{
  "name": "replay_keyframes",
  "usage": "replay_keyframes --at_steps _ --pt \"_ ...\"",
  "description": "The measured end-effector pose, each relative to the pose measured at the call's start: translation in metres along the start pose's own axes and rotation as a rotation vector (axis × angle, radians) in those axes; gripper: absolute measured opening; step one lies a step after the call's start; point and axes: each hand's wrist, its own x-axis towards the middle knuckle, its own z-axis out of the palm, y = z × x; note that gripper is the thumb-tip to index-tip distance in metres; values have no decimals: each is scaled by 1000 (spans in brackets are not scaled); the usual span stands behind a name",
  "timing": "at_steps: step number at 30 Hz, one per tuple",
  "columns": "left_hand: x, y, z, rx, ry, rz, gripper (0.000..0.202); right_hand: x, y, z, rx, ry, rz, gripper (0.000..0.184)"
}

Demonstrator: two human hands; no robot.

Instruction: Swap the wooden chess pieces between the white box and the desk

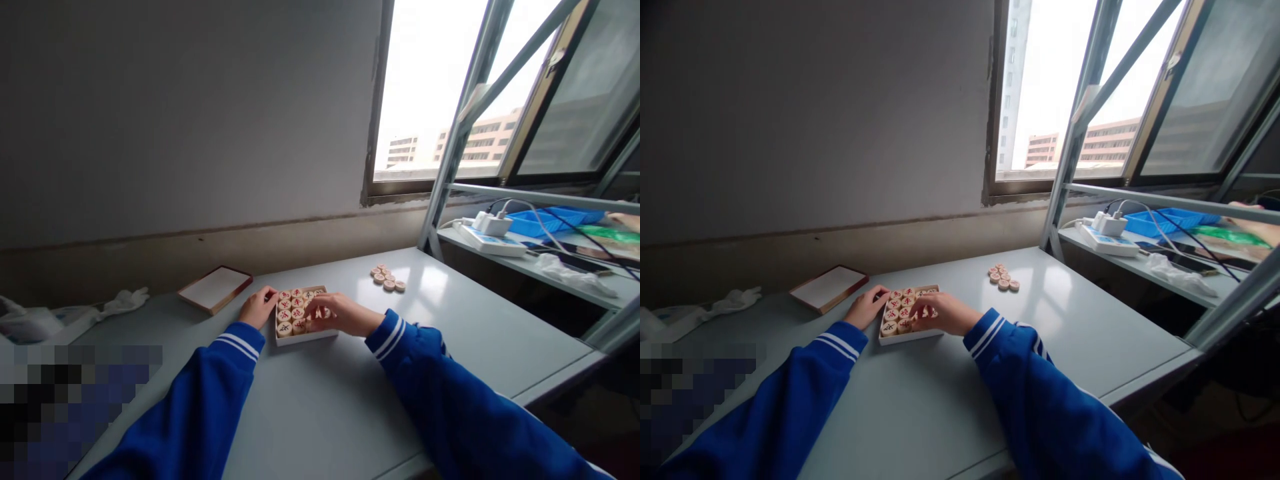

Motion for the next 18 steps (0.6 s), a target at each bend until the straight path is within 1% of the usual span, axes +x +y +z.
replay_keyframes --at_steps 4,7,10,12,15,18 --pt "-1 4 -2 20 13 -16 19 -4 10 -12 71 -77 -17 15" --pt "-1 5 -3 25 8 -18 19 -8 13 -13 91 -74 -24 20" --pt "-1 5 -3 17 -7 -13 20 -10 13 -13 94 1 2 20" --pt "-1 4 -2 23 -17 -16 20 -11 12 -17 88 57 3 18" --pt "0 4 -2 45 -32 -26 21 -20 12 -36 33 179 15 18" --pt "0 6 -3 55 -38 -17 21 -41 22 -57 -129 337 103 16"
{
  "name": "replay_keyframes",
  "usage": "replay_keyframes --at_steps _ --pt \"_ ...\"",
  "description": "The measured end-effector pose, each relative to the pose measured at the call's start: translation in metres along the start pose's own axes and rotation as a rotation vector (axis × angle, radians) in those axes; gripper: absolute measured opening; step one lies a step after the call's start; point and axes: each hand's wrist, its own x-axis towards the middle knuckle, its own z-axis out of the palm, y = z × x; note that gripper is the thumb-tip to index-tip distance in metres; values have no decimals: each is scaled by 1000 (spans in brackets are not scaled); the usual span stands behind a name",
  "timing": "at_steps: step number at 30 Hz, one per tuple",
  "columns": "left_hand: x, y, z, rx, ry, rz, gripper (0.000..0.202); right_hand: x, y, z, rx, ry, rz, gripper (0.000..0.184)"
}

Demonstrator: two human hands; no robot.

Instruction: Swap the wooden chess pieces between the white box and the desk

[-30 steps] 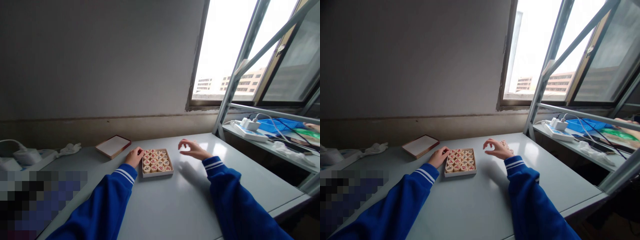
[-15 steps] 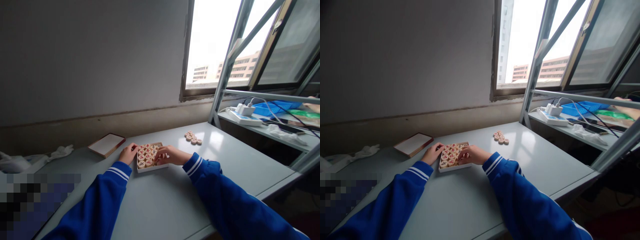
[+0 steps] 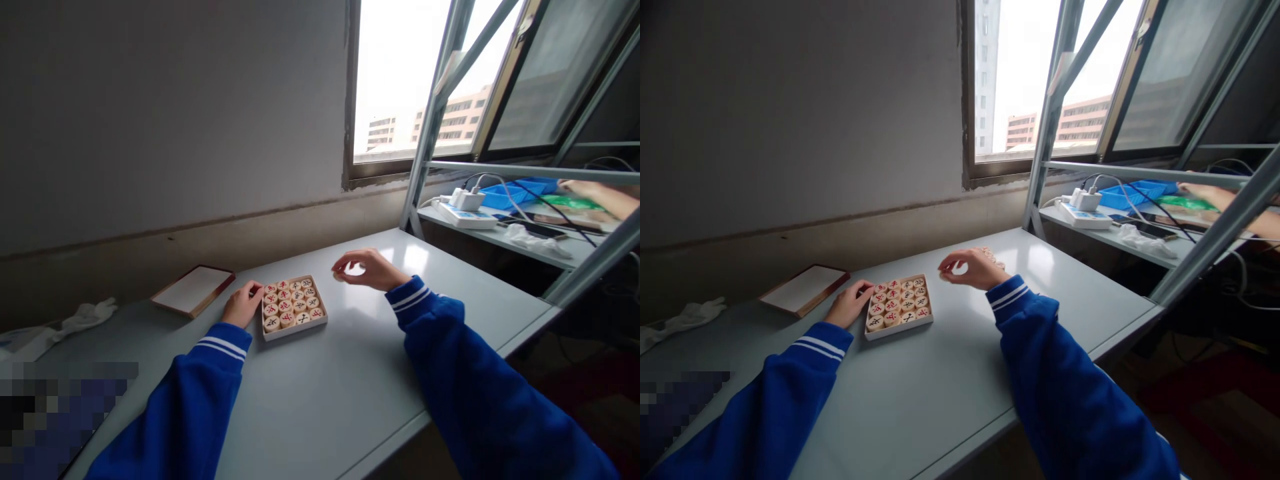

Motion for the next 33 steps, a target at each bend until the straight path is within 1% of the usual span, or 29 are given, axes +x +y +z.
replay_keyframes --at_steps 2,4,8,11,13,14,17,18,20,24,27,28,29,31,32,33 --pt "0 1 0 4 3 4 21 -13 16 -12 -123 70 52 17" --pt "-1 1 0 1 8 4 22 -27 35 -18 -200 80 83 19" --pt "-1 0 1 2 19 18 22 -47 71 -15 -283 83 126 22" --pt "0 0 0 11 8 2 21 -54 84 -9 -361 33 153 19" --pt "0 1 0 12 -3 -10 21 -56 85 -6 -463 8 192 20" --pt "-1 2 -1 9 -6 -11 20 -56 85 -4 -531 20 223 25" --pt "-2 4 -2 -5 -4 -5 20 -56 85 -1 -716 131 309 51" --pt "-2 4 -2 -9 -1 -1 20 -57 85 -1 -749 160 323 55" --pt "-2 3 -1 -13 7 7 20 -58 87 -1 -779 173 337 53" --pt "-2 2 0 -9 6 14 20 -60 86 -6 -783 118 372 27" --pt "-2 3 -1 -4 9 8 20 -61 82 -10 -770 87 388 20" --pt "-2 3 -1 -3 13 7 20 -61 81 -10 -767 87 394 22" --pt "-2 3 -1 -3 16 6 20 -61 81 -10 -766 95 404 28" --pt "-2 4 -1 -8 21 7 21 -60 82 -8 -772 122 416 47" --pt "-2 3 -1 -10 24 10 21 -59 84 -6 -779 122 415 54" --pt "-2 3 -1 -10 26 15 21 -59 86 -4 -790 105 409 54"
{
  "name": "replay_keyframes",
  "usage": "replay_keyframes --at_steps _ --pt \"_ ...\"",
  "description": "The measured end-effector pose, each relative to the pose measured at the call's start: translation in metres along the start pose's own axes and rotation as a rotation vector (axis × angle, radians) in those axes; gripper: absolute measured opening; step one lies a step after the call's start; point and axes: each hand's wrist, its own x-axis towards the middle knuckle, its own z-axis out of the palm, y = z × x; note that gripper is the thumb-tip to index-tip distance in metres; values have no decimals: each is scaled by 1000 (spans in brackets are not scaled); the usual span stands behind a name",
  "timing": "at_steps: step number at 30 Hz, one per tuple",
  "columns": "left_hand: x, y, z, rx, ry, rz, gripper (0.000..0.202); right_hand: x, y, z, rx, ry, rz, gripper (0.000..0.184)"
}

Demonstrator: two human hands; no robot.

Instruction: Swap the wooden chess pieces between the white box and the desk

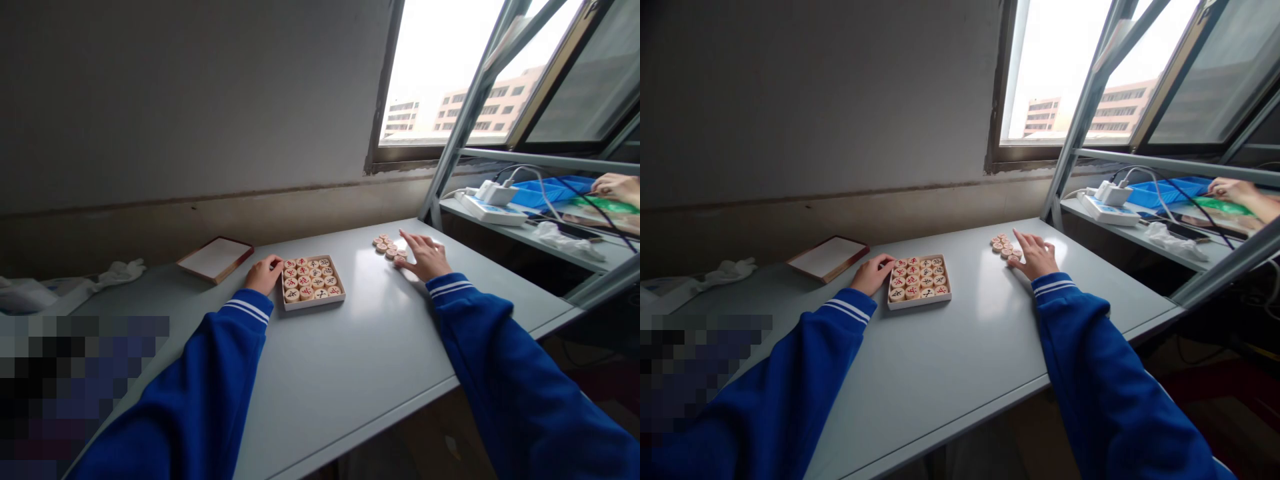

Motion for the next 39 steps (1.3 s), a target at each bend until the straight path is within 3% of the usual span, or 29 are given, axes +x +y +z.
replay_keyframes --at_steps 5,11,16,19,23,27,31,35,39 --pt "1 -2 2 11 9 13 23 4 -1 14 -58 -119 -102 30" --pt "1 -3 2 9 12 23 25 6 -7 12 21 -130 -71 40" --pt "0 -2 2 33 14 27 25 5 0 -3 78 -64 183 46" --pt "-1 0 1 37 3 23 25 5 5 -5 122 -155 282 48" --pt "-1 1 0 41 -9 13 24 6 9 4 251 -238 178 50" --pt "-1 0 1 49 2 16 22 7 14 11 326 -236 77 63" --pt "-1 -1 1 42 11 27 23 7 17 11 347 -224 26 60" --pt "-1 -1 2 43 10 21 23 6 15 7 319 -248 84 63" --pt "-1 -2 3 48 20 29 22 3 13 2 108 -235 175 70"
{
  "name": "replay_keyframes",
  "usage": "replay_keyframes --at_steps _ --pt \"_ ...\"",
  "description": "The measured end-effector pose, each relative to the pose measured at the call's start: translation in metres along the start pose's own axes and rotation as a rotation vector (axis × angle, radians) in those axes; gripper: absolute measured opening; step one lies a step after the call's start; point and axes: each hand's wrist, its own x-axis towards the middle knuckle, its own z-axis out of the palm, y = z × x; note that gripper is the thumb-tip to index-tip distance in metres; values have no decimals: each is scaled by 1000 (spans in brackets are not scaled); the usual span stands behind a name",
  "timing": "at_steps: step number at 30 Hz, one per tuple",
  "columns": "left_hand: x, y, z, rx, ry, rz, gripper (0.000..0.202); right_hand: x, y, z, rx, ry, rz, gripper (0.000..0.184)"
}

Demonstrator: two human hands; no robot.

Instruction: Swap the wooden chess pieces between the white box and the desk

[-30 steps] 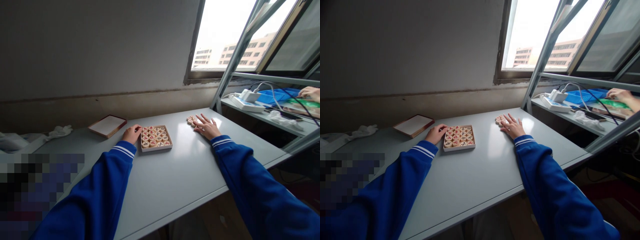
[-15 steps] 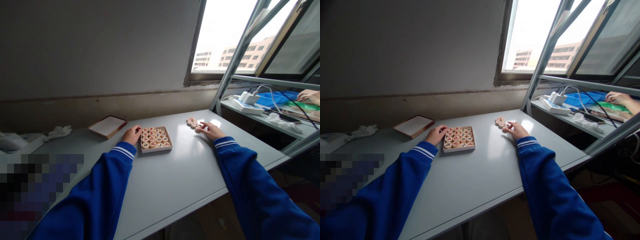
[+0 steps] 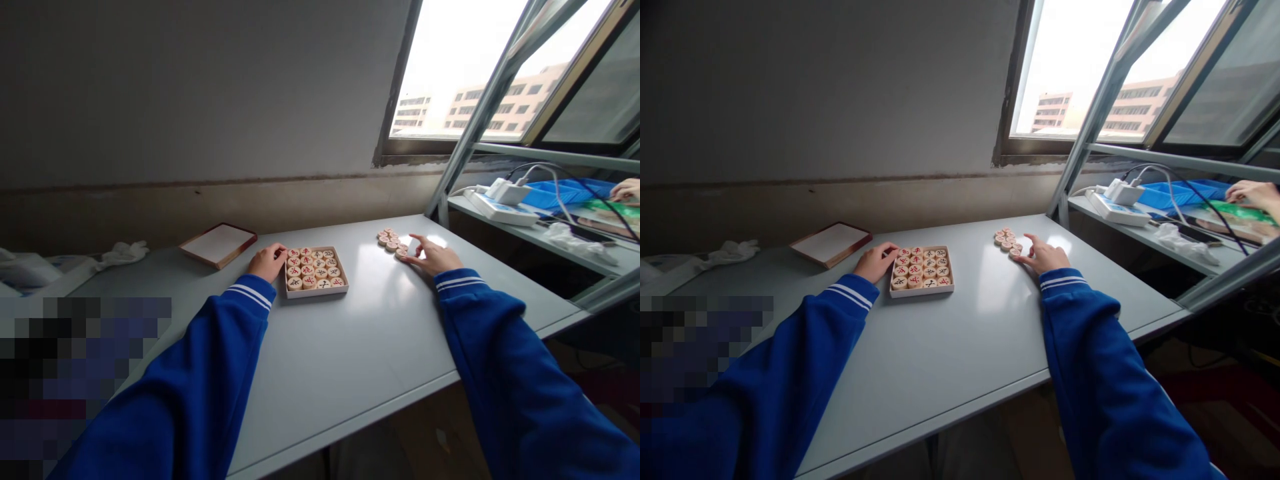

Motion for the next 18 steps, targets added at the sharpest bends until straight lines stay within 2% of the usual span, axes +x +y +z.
replay_keyframes --at_steps 6,11,13,15,18 --pt "1 -2 1 -34 -15 5 21 1 0 3 -61 7 -52 66" --pt "0 -2 1 -44 -2 6 21 1 1 7 -74 70 -53 66" --pt "0 -3 1 -52 1 8 21 0 -1 4 -67 146 -53 68" --pt "0 -3 1 -67 -1 6 21 -1 -10 -4 -16 295 -81 67" --pt "0 -2 0 -86 -10 -5 19 -2 -46 -19 77 538 -193 49"
